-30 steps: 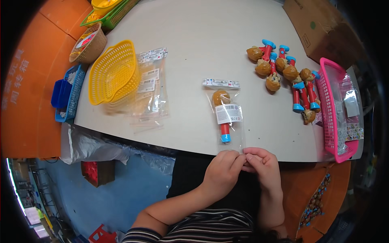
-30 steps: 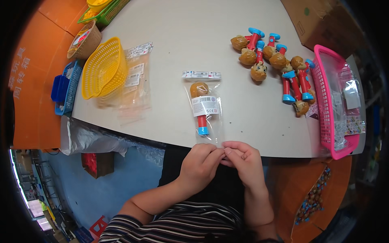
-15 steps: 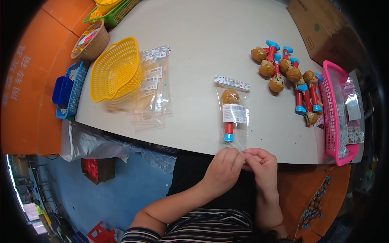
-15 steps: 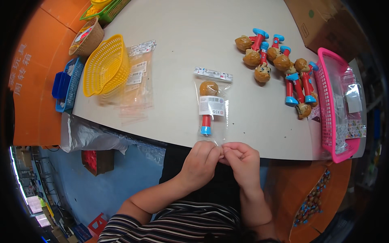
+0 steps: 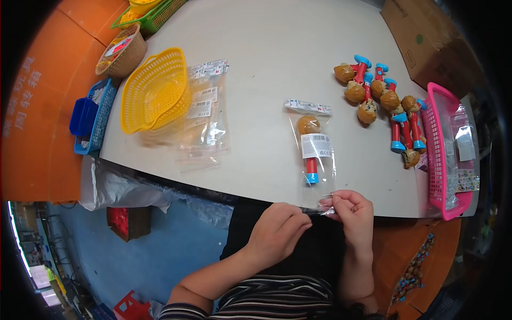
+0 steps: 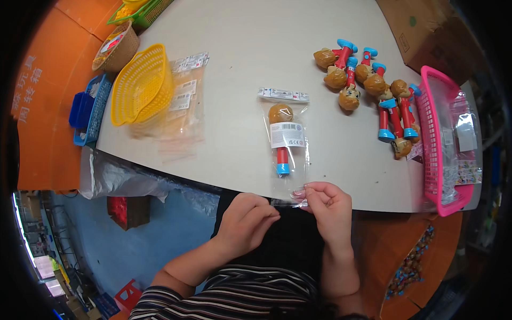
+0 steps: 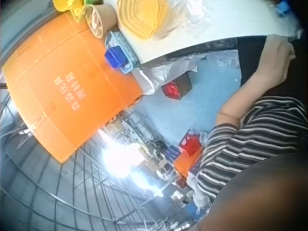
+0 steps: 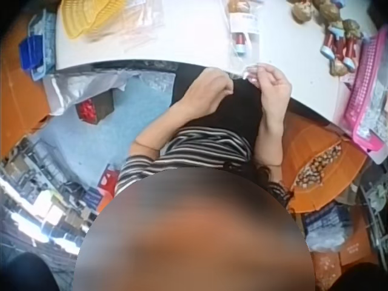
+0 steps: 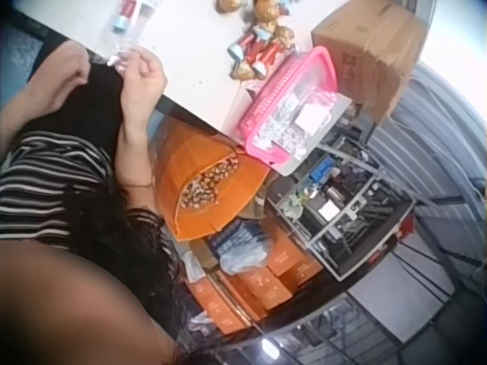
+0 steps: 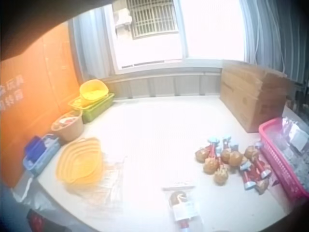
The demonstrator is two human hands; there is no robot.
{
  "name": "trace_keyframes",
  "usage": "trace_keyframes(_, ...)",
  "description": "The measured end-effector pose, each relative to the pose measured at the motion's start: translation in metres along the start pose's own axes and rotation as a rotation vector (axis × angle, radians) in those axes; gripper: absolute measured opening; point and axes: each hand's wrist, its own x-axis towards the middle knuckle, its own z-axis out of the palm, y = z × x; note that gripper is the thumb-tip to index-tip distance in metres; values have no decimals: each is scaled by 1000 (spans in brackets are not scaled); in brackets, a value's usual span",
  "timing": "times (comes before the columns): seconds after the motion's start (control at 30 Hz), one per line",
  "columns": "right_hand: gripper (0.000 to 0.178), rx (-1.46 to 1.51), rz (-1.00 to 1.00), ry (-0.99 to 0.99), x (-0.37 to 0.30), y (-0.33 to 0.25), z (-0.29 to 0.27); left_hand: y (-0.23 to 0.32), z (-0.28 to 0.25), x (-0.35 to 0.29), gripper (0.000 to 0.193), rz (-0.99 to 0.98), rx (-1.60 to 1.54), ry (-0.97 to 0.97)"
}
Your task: Packaging small handheld toys into plastic bags and sealing them at a workstation.
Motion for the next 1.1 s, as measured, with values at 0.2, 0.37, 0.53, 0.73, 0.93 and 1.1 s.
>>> trace_keyframes(0.2, 14, 47, -3, -92, 0, 2, -10, 10, 29, 24, 23, 98, 164, 76)
trace_keyframes(0.37, 15, 64, -5, -105, -2, 5, -12, 6, 39, 25, 27, 108, 166, 45)
trace_keyframes(0.53, 14, 63, -37, -86, -4, 2, -8, 0, 42, 26, 28, 154, 93, 50)
trace_keyframes(0.73, 14, 65, -35, -12, -3, -3, -10, -6, 35, 20, 25, 97, -13, 59)
trace_keyframes(0.93, 15, 84, 29, -125, -4, 0, -13, 3, 40, 24, 26, 115, 123, 43)
trace_keyframes(1.1, 15, 59, -25, -103, -4, 3, -17, 4, 41, 23, 30, 179, 193, 24)
